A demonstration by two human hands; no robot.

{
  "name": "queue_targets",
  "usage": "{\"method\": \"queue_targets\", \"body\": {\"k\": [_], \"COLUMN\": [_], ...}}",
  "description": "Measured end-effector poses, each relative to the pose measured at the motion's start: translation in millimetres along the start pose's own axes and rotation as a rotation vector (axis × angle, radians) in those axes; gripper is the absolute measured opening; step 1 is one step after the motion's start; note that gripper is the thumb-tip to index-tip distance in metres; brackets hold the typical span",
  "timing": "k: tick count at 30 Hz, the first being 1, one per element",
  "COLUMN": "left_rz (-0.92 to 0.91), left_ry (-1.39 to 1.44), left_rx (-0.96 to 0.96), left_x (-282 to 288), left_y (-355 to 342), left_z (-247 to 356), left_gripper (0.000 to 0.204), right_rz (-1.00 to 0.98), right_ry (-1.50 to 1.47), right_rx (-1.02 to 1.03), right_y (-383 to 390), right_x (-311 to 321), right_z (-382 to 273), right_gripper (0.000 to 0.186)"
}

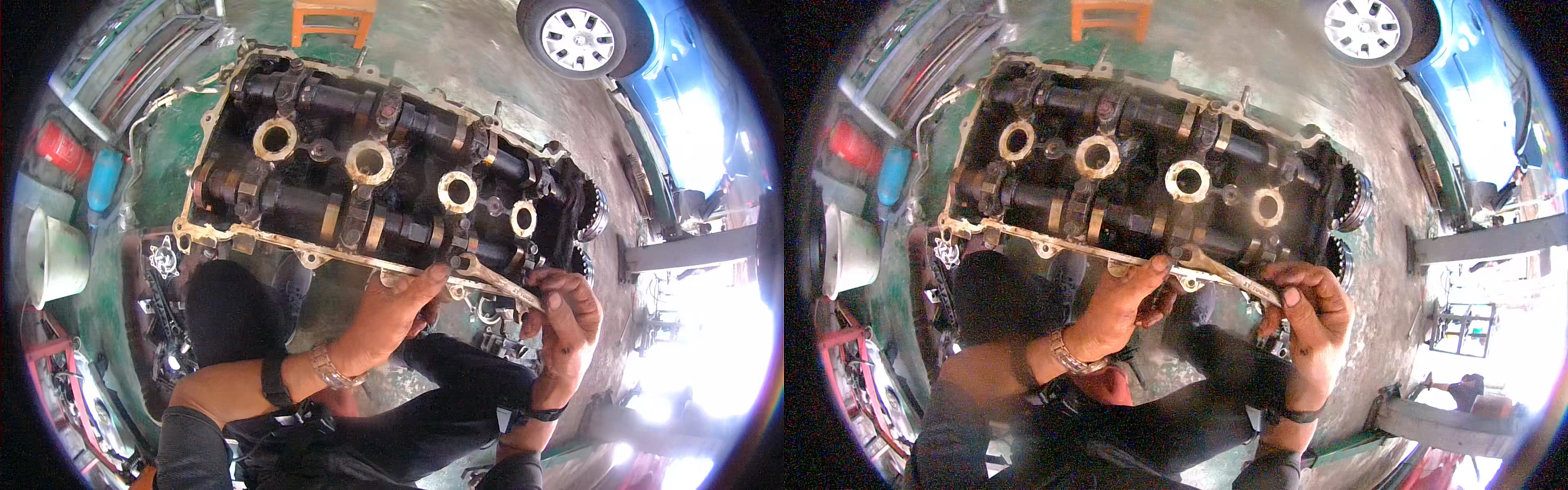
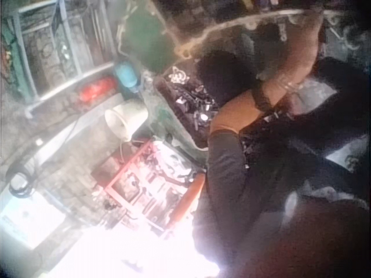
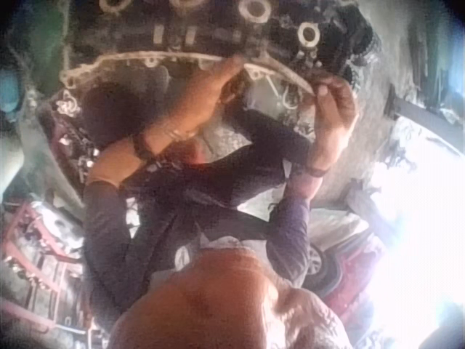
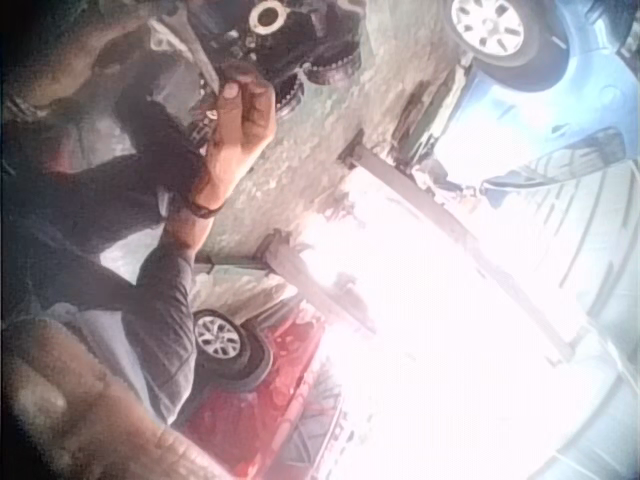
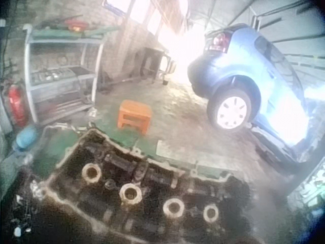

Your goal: The person uses a wrench to loosen and remove bolts from the cylinder head of a disassembled engine block. They repeatedly reposition the wrench and remove each bolt by hand after loosening it.

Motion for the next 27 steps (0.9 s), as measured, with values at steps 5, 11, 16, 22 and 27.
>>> {"method": "queue_targets", "body": {"k": [5,11,16,22,27], "left_rz": [0.008,0.002,-0.016,-0.048,-0.018], "left_ry": [-0.002,-0.021,-0.01,0.037,0.013], "left_rx": [-0.011,0.002,-0.003,0.005,-0.031], "left_x": [-1,0,2,1,-1], "left_y": [1,2,1,1,2], "left_z": [3,2,1,-1,1], "left_gripper": [0.043,0.046,0.047,0.045,0.044], "right_rz": [-0.031,-0.038,-0.05,-0.033,-0.052], "right_ry": [-0.082,-0.067,0.054,0.27,0.507], "right_rx": [-0.003,-0.035,-0.009,0.055,0.187], "right_y": [-1,-2,-3,3,6], "right_x": [2,1,-6,-11,-13], "right_z": [0,-1,-1,-3,2], "right_gripper": [0.014,0.011,0.007,0.006,0.007]}}
Point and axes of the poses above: each hand's wrist, its own y-axis away from the middle knuckle, its own x-axis out of the back of the hand, z = x × y, the point moved 2 cm from there along -y, towards the middle knuckle, and after that the axes turned 13 degrees about x, right-handed, at the moved point
